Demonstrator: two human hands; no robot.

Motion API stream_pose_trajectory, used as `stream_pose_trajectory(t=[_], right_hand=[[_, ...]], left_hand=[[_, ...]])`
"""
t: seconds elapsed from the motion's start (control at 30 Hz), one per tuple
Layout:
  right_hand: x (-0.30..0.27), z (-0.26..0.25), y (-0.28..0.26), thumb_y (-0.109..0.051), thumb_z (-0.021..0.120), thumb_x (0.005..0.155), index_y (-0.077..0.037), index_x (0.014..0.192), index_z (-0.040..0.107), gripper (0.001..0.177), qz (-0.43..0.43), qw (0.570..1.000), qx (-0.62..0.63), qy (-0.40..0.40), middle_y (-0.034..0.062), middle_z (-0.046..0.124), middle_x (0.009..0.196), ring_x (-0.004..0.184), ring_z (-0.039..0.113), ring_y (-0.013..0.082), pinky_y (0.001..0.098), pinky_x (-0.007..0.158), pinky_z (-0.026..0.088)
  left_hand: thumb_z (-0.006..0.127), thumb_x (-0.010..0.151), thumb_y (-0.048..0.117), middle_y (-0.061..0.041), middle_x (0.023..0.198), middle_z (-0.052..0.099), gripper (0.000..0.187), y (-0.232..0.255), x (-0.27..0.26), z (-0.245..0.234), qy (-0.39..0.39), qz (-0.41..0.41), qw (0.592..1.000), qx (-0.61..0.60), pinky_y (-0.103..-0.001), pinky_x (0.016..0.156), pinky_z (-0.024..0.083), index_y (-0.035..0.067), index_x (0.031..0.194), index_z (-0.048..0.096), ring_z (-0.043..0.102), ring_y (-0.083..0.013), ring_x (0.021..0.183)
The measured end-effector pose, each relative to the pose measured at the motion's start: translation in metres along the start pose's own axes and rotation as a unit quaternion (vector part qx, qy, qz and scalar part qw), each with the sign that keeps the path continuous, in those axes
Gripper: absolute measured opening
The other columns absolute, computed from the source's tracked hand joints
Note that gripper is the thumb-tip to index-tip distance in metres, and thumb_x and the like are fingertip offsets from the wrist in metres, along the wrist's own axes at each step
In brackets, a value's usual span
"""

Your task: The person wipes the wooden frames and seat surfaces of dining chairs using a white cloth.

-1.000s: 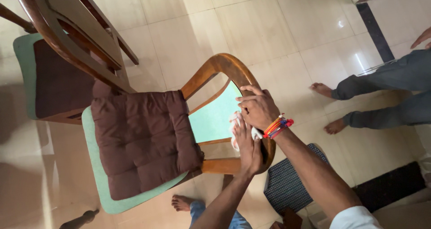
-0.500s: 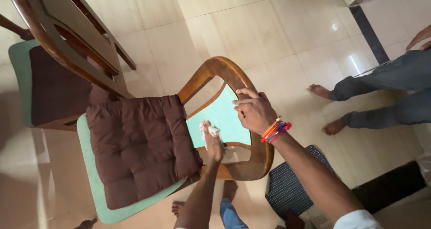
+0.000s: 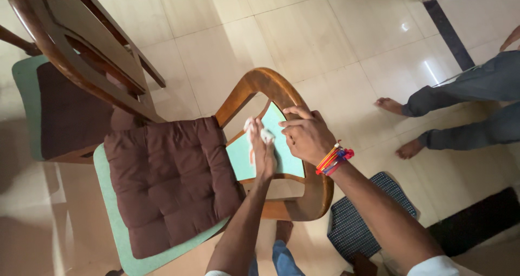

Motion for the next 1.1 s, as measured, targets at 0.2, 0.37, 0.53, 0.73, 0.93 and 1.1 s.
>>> stream_pose_trajectory(t=[0.2,0.37,0.53,0.73,0.93,1.1], right_hand=[[0.002,0.001,-0.013,-0.014,0.065,0.085,-0.008,0.089,0.080,0.017,0.007,1.000,-0.010,-0.013,-0.0003,0.077,0.112,0.132,0.055,0.0176,0.0427,0.098,0.044],[0.001,0.000,-0.019,-0.014,0.065,0.086,-0.008,0.099,0.081,0.021,-0.019,0.999,0.001,0.034,0.0019,0.075,0.117,0.133,0.054,0.0181,0.0417,0.099,0.044],[0.001,0.002,-0.017,-0.013,0.066,0.082,-0.009,0.089,0.081,0.017,-0.009,1.000,-0.028,-0.005,-0.0011,0.076,0.118,0.133,0.053,0.0176,0.0434,0.098,0.044],[0.000,0.001,-0.015,-0.013,0.066,0.083,-0.009,0.088,0.081,0.016,-0.003,1.000,-0.018,-0.009,-0.0026,0.076,0.118,0.133,0.053,0.0181,0.0431,0.098,0.044],[0.002,-0.001,-0.021,-0.010,0.066,0.082,-0.007,0.095,0.079,0.019,-0.011,1.000,-0.001,0.014,0.0002,0.075,0.117,0.131,0.055,0.0184,0.0430,0.095,0.046],[0.004,-0.003,-0.028,-0.011,0.067,0.082,-0.007,0.104,0.075,0.024,-0.010,0.999,0.002,0.032,0.0034,0.072,0.117,0.129,0.056,0.0183,0.0435,0.093,0.046]], left_hand=[[0.035,0.110,0.034,-0.020,0.176,0.013,0.070,0.068,0.017,-0.003,-0.019,0.067,0.997,-0.033,-0.048,0.133,-0.001,-0.004,0.165,0.016,0.006,-0.0339,0.165],[0.035,0.112,0.030,-0.022,0.174,0.015,0.065,0.076,0.013,-0.025,-0.011,0.102,0.994,-0.035,-0.047,0.133,0.004,-0.005,0.164,0.017,0.008,-0.0359,0.165],[0.038,0.111,0.032,-0.025,0.173,0.014,0.067,0.022,-0.012,-0.025,0.023,0.036,0.996,-0.079,-0.045,0.131,0.009,-0.007,0.163,0.015,0.011,-0.0381,0.162],[0.038,0.113,0.026,-0.018,0.153,0.045,0.063,-0.061,-0.073,-0.013,0.091,-0.035,0.995,-0.029,-0.042,0.134,0.020,-0.002,0.167,0.024,0.039,-0.0310,0.150],[0.038,0.105,0.016,-0.018,0.168,0.024,0.063,-0.031,-0.045,-0.011,0.073,-0.144,0.984,-0.073,-0.041,0.126,0.017,0.002,0.163,0.015,0.023,-0.0321,0.156],[0.043,0.103,0.011,-0.018,0.171,0.023,0.064,0.033,0.015,-0.012,0.054,-0.014,0.998,-0.039,-0.042,0.129,0.014,0.001,0.162,0.020,0.018,-0.0327,0.160]])
Point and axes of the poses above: each hand's wrist, its own x-axis towards the middle knuckle, its own z-axis out of the palm, y = z × x, the point moved 4 cm from there along x, towards the middle knuckle
